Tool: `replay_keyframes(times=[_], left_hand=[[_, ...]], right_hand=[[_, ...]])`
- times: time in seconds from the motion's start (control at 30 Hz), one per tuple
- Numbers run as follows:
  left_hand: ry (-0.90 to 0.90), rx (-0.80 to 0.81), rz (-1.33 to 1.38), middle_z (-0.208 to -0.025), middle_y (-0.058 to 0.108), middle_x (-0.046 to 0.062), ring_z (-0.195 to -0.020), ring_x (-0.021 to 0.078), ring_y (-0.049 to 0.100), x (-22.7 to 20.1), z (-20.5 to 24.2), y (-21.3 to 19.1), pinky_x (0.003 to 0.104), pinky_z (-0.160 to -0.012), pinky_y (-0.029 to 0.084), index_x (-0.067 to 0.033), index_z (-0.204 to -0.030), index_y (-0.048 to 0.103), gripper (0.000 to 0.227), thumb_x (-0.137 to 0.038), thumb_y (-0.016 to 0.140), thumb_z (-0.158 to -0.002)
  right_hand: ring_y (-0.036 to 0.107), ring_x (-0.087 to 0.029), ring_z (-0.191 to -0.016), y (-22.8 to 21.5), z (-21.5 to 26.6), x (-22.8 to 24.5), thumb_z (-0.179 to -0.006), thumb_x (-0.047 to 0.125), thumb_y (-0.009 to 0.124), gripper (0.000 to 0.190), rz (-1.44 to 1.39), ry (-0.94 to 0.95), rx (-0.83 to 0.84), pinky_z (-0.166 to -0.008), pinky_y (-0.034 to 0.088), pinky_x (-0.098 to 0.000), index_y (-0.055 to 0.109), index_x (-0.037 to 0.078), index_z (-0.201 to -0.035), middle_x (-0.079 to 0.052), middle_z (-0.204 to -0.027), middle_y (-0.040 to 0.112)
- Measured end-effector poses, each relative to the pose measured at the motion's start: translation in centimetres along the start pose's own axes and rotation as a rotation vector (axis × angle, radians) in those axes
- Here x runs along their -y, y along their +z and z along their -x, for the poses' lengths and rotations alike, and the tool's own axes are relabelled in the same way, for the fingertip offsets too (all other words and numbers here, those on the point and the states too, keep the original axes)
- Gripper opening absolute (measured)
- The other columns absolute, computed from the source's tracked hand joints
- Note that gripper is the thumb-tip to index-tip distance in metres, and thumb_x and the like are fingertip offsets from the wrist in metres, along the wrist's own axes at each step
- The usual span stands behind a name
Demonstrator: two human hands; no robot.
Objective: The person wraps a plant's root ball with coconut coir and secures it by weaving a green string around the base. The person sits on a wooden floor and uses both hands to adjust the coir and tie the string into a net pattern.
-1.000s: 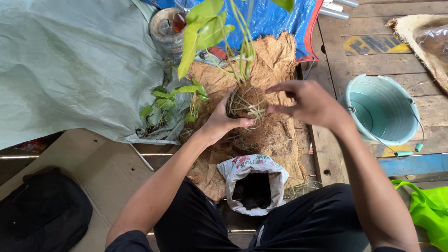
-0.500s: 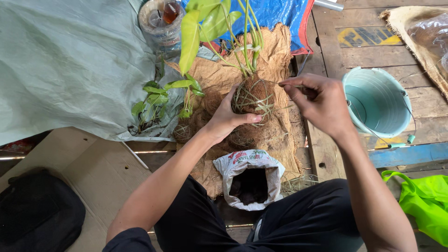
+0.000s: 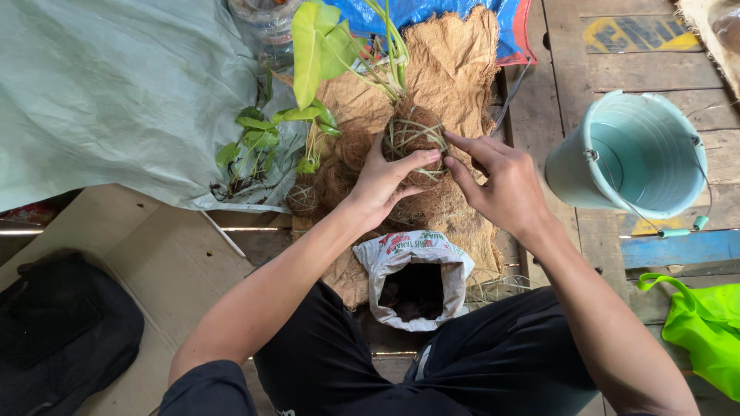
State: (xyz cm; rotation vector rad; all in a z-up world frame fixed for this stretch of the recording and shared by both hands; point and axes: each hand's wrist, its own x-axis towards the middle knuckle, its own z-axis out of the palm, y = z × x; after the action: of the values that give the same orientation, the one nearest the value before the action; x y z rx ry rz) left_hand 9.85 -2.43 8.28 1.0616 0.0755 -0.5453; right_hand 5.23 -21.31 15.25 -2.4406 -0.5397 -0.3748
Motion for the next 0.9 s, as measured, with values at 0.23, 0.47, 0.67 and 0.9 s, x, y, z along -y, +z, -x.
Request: replay_keyframes(times=[0.23,0.47,0.67,0.9], left_hand=[[0.026,-0.006,-0.029,-0.123,0.067,0.007,-0.118,0.0239,0.066,0.1,-1.1,0.7,0.065,-0.097,0.049,-0.0157,-0.139,0.041,0.076,-0.026,0.083,-0.077],[0.044,-0.017,-0.005,-0.124,0.067,0.009,-0.120,0.0265,0.065,0.3,-1.8,1.1,0.066,-0.097,0.049,-0.0151,-0.139,0.040,0.076,-0.026,0.083,-0.077],[0.071,0.013,0.023,-0.129,0.067,0.010,-0.127,0.0255,0.060,0.4,-2.3,1.2,0.068,-0.099,0.044,-0.0182,-0.138,0.035,0.073,-0.031,0.079,-0.080],[0.074,-0.033,0.040,-0.139,0.052,0.009,-0.135,0.0249,0.048,0.8,-2.5,1.3,0.068,-0.103,0.048,-0.0189,-0.137,0.040,0.071,-0.040,0.078,-0.082]], right_hand=[[0.067,-0.027,-0.070,0.0,0.3,-0.2,-0.098,0.014,0.073,0.040,0.020,0.058,-0.001,-0.068,0.053,-0.0380,0.067,0.004,-0.136,-0.018,-0.093,0.070],[0.067,-0.027,-0.073,0.3,0.4,-0.1,-0.098,0.019,0.075,0.046,0.008,0.025,-0.025,-0.069,0.053,-0.0377,0.064,0.001,-0.139,-0.019,-0.099,0.070],[0.059,-0.024,-0.065,0.4,0.2,-0.2,-0.097,0.017,0.075,0.049,0.018,0.101,-0.026,-0.064,0.050,-0.0376,0.063,0.001,-0.141,-0.017,-0.086,0.065],[0.051,-0.018,-0.062,0.1,0.5,0.2,-0.097,0.014,0.075,0.039,-0.010,0.130,-0.071,-0.058,0.043,-0.0334,0.069,0.001,-0.133,-0.013,-0.079,0.059]])
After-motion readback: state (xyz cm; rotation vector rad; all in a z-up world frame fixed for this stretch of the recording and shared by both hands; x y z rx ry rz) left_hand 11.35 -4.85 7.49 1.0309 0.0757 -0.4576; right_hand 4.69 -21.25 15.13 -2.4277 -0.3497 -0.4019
